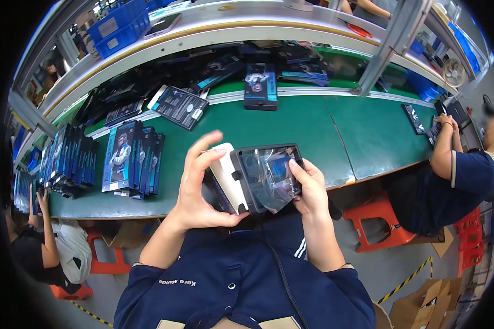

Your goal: Packaging power banks and electronic components into retail boxes on an assembly line.

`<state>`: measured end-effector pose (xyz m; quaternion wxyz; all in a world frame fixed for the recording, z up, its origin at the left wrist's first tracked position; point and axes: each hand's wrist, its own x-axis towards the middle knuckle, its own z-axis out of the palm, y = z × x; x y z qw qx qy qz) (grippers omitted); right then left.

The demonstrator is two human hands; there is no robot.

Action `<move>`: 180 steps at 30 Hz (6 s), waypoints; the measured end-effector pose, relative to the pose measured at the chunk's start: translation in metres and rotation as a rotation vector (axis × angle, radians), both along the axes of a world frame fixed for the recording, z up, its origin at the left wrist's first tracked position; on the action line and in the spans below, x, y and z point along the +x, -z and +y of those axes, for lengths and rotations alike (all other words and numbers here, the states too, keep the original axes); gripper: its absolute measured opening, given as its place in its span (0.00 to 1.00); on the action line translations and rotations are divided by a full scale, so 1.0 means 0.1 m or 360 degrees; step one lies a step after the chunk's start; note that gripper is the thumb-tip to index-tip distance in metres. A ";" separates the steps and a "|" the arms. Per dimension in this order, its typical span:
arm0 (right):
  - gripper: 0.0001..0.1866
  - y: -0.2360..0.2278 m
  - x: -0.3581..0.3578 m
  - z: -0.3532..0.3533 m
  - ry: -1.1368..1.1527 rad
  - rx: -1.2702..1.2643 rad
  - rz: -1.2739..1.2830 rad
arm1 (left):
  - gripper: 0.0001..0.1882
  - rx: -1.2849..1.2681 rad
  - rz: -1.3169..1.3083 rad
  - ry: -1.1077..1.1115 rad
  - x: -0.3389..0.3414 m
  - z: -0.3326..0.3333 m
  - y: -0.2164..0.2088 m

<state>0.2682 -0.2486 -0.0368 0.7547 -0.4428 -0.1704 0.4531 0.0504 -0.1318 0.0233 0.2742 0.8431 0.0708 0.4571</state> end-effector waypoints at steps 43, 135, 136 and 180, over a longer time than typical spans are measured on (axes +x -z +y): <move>0.11 -0.42 -1.04 0.69 0.0128 0.1012 -0.0836 | 0.09 -0.1088 -0.0907 0.0153 -0.09 0.06 0.12; 0.29 -0.38 -0.12 -0.09 0.0378 0.0140 -0.0386 | 0.61 0.0068 -0.0078 -0.0132 -0.24 0.04 -0.06; 0.29 -0.35 -0.19 -0.06 0.0270 0.0106 -0.0367 | 0.60 0.0118 -0.0108 -0.0113 -0.29 0.06 -0.02; 0.15 -0.39 -1.08 0.59 0.0135 0.0958 -0.0811 | 0.13 -0.1078 -0.0831 0.0203 -0.09 0.04 0.14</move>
